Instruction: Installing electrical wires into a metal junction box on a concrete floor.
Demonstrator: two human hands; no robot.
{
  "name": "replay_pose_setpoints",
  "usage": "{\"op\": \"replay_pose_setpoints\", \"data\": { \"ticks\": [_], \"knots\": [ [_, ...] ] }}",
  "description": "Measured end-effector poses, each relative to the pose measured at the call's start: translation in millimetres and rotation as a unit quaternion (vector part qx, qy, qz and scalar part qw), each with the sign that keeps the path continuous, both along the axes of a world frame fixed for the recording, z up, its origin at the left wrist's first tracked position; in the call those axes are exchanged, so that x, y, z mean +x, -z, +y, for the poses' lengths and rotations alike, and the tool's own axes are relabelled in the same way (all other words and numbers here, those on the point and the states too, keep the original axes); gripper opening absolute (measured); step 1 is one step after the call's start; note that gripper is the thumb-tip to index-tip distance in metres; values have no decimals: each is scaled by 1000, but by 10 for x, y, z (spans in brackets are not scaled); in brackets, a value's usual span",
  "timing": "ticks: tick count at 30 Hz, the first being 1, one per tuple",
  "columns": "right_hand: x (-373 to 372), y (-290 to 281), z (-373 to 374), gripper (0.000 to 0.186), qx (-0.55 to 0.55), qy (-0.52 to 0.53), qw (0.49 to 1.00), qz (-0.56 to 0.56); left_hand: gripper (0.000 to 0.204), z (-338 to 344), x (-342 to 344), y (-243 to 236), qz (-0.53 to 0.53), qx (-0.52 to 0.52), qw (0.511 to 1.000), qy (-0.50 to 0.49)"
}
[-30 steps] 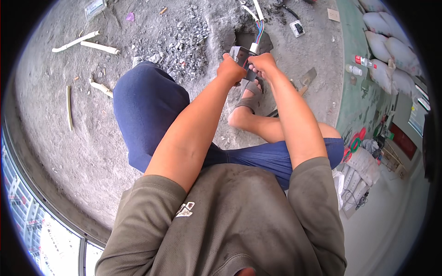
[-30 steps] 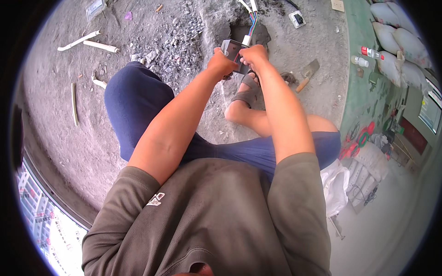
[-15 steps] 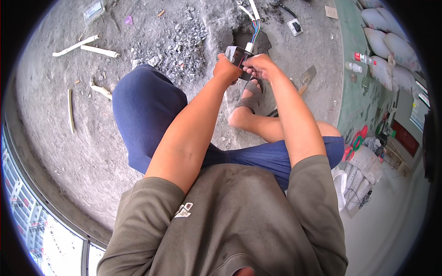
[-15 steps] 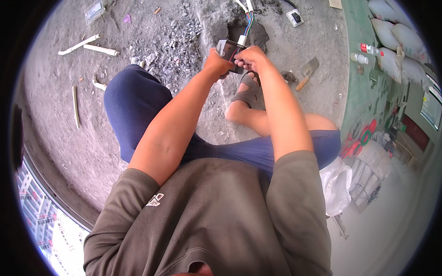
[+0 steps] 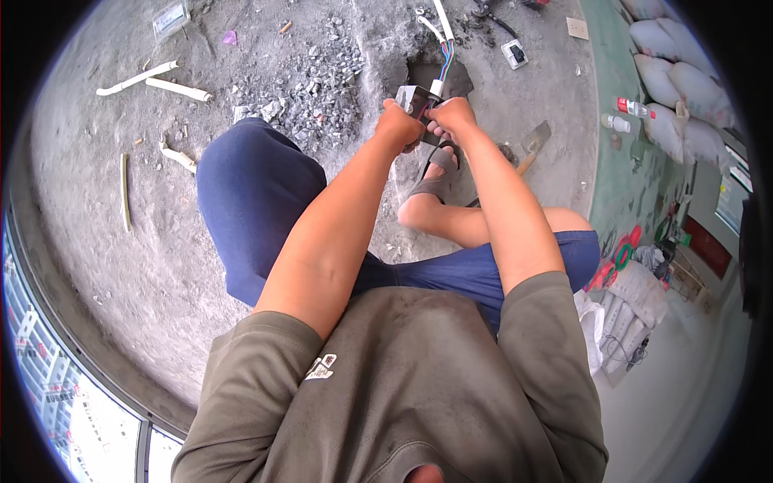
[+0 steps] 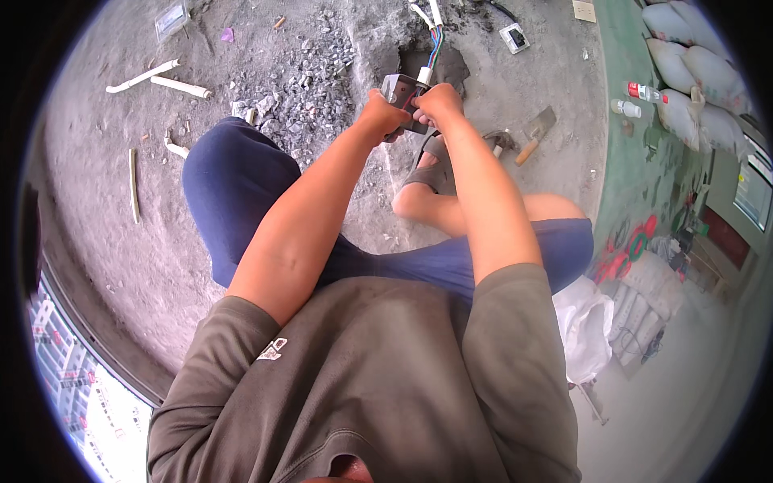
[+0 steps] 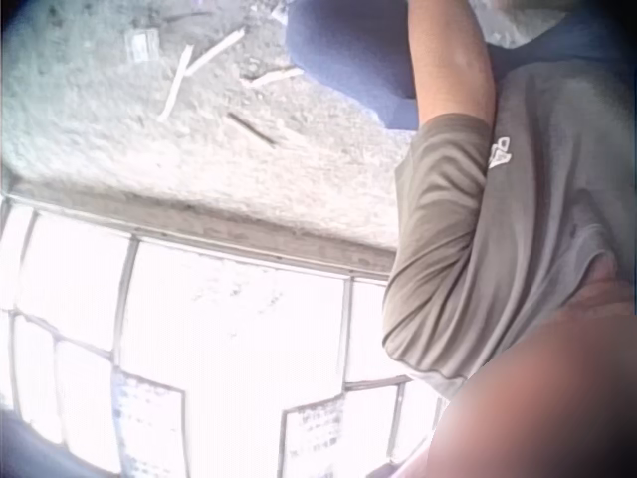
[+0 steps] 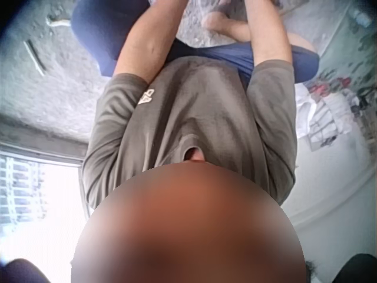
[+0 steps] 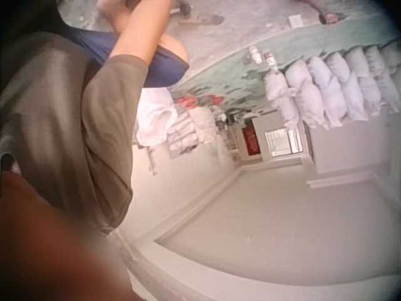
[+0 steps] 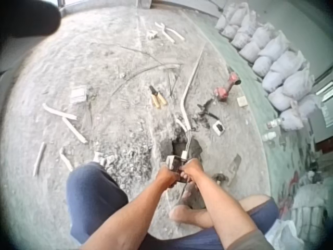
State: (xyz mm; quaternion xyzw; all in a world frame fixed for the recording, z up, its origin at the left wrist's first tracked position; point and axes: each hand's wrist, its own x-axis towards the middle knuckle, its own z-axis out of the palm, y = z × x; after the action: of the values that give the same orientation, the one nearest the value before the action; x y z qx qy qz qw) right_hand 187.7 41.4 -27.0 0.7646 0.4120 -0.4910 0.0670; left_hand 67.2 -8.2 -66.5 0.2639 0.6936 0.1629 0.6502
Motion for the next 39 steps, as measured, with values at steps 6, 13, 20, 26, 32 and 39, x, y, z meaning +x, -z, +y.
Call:
{"op": "replay_pose_setpoints", "data": {
  "ticks": [6,13,20,26,32,39],
  "knots": [
    [-117,-56,9,13,12,33,999,-31,60,-7,-3,-49,12,10,1000,12],
    [-133,-196,89,17,-71,22,995,64,57,-33,-59,85,-3,-14,999,-34],
    [93,-116,173,24,-132,54,986,83,51,5,-11,-312,-78,-49,991,-98],
    [179,-248,356,25,-191,26,979,66,57,-30,-21,-193,-140,-34,986,-82],
    [433,-956,1100,40,-127,-236,963,21,61,-43,-123,-124,-237,-35,969,-67],
    [781,-514,1190,58,15,-112,975,194,71,-36,-341,-218,-228,-54,969,-79]
  ]
}}
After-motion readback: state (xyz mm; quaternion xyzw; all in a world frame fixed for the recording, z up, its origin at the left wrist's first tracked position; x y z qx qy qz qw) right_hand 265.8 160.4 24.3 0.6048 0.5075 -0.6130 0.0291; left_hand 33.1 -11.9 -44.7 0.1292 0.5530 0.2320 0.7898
